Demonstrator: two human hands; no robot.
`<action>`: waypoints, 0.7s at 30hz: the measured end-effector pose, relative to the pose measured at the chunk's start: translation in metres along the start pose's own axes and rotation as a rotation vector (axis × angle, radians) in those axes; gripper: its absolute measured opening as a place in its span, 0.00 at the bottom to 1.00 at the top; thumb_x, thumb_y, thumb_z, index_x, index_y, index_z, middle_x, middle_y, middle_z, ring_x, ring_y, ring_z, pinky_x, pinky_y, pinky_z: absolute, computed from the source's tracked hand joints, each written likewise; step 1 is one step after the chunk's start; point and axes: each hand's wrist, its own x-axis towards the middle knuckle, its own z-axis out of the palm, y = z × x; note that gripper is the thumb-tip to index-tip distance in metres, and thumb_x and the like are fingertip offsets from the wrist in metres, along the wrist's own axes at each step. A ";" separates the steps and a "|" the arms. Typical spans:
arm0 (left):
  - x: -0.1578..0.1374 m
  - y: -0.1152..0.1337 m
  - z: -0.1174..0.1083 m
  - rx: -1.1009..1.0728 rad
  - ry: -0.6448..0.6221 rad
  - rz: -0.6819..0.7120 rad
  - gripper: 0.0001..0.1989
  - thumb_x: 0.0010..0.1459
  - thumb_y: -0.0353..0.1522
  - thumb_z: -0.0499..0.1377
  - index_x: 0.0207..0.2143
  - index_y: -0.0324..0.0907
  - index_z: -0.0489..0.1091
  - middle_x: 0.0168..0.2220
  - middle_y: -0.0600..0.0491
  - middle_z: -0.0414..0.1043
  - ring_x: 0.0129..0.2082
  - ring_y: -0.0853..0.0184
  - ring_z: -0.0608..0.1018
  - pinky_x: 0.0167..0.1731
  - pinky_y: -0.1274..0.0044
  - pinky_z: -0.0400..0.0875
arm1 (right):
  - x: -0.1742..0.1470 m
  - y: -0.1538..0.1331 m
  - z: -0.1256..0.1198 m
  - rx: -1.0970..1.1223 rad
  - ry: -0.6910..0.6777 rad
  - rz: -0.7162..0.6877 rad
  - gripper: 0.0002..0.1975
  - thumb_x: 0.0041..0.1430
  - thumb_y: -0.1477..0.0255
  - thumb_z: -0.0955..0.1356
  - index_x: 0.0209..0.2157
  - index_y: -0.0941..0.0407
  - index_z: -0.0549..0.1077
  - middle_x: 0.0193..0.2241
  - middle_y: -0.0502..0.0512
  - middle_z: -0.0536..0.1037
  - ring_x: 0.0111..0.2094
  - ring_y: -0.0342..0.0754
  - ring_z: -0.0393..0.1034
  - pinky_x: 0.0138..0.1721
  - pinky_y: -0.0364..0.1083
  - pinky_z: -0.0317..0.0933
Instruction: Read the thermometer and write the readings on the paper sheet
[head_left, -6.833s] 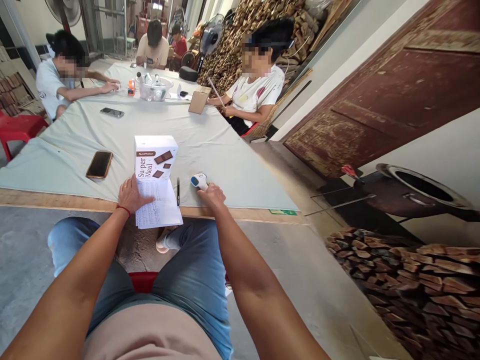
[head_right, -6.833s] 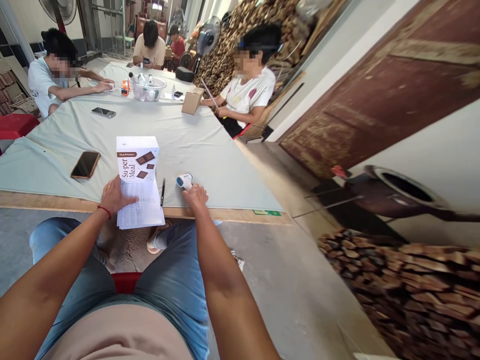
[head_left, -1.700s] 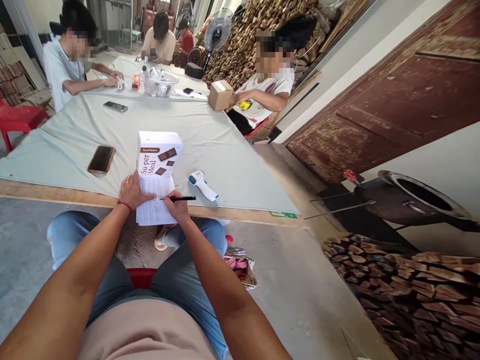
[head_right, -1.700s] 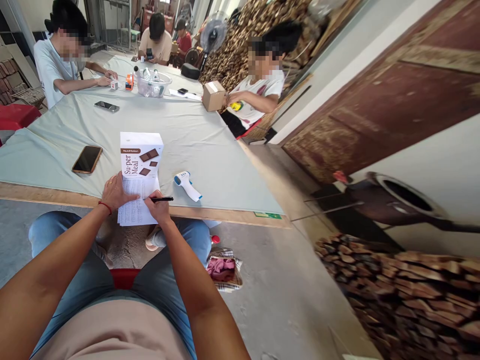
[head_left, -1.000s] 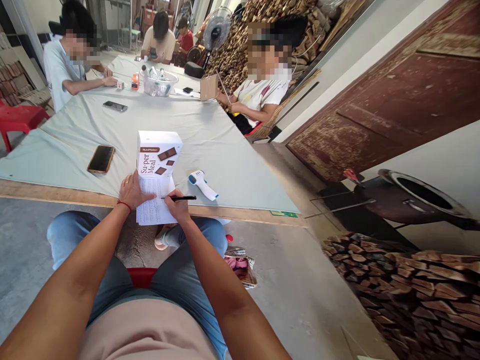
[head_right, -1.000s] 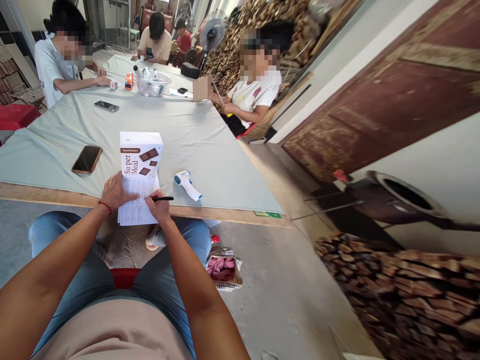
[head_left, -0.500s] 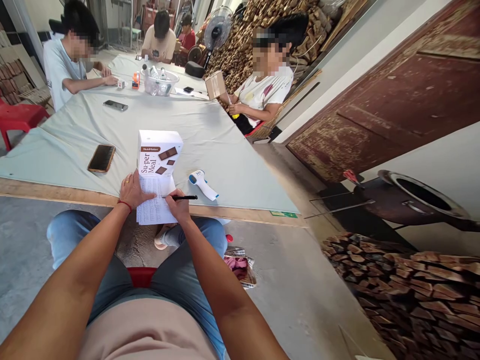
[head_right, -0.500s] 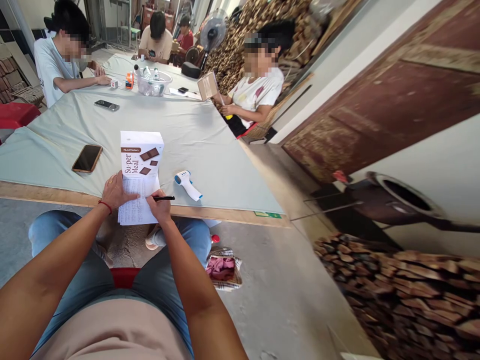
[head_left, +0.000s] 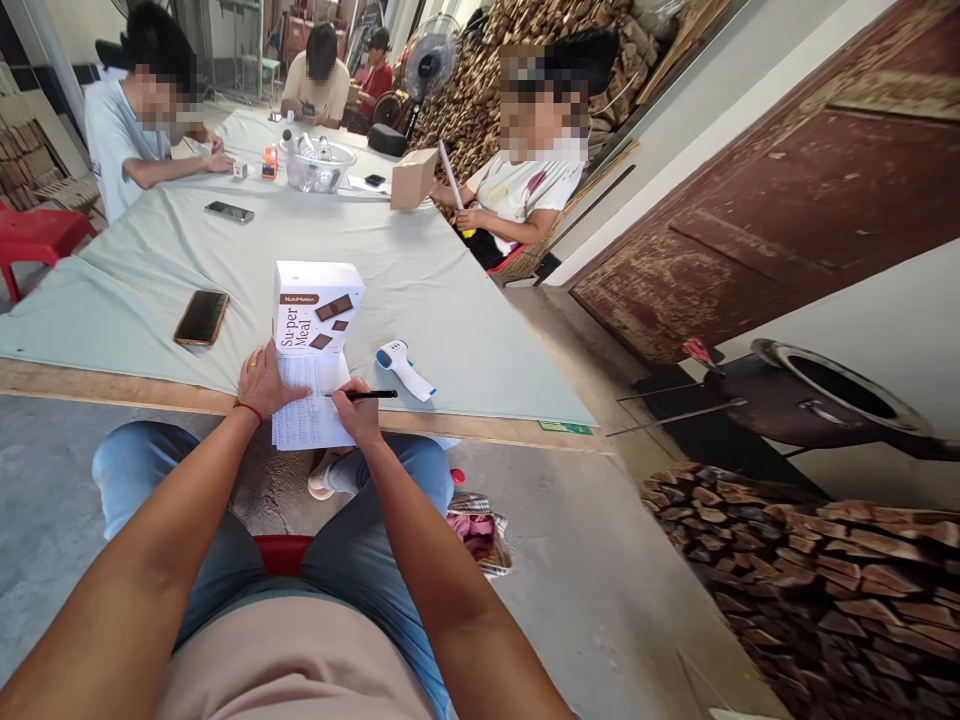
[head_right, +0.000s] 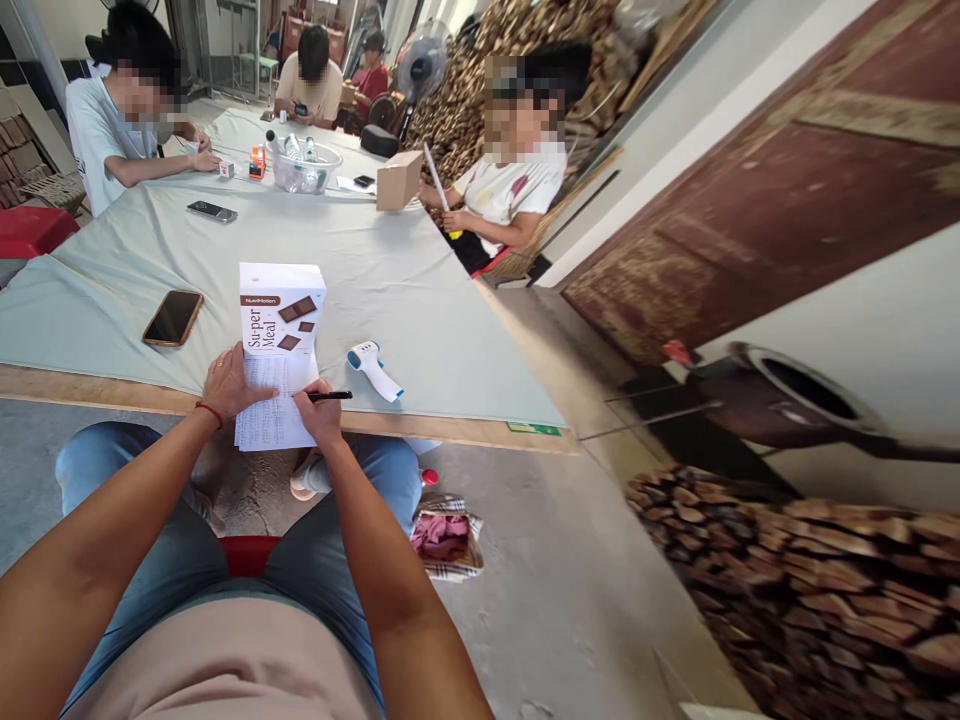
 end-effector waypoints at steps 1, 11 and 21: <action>0.000 0.000 0.000 0.001 0.001 0.002 0.57 0.47 0.50 0.70 0.70 0.36 0.46 0.67 0.33 0.59 0.70 0.46 0.59 0.69 0.59 0.52 | 0.000 0.000 0.000 -0.003 0.000 -0.003 0.08 0.46 0.67 0.66 0.19 0.50 0.62 0.20 0.46 0.66 0.28 0.47 0.62 0.35 0.48 0.62; 0.000 0.000 0.001 0.004 -0.004 0.000 0.58 0.47 0.50 0.70 0.70 0.34 0.45 0.68 0.32 0.58 0.71 0.45 0.59 0.70 0.59 0.51 | 0.001 0.003 0.001 -0.049 -0.010 -0.020 0.09 0.47 0.66 0.66 0.19 0.50 0.61 0.20 0.46 0.66 0.28 0.48 0.62 0.33 0.47 0.60; 0.000 0.000 -0.003 0.014 -0.006 -0.002 0.55 0.48 0.49 0.70 0.68 0.33 0.49 0.67 0.32 0.60 0.70 0.45 0.60 0.69 0.61 0.52 | 0.005 0.003 -0.007 -0.076 0.035 -0.177 0.09 0.61 0.64 0.63 0.36 0.52 0.73 0.31 0.53 0.76 0.35 0.51 0.70 0.40 0.49 0.66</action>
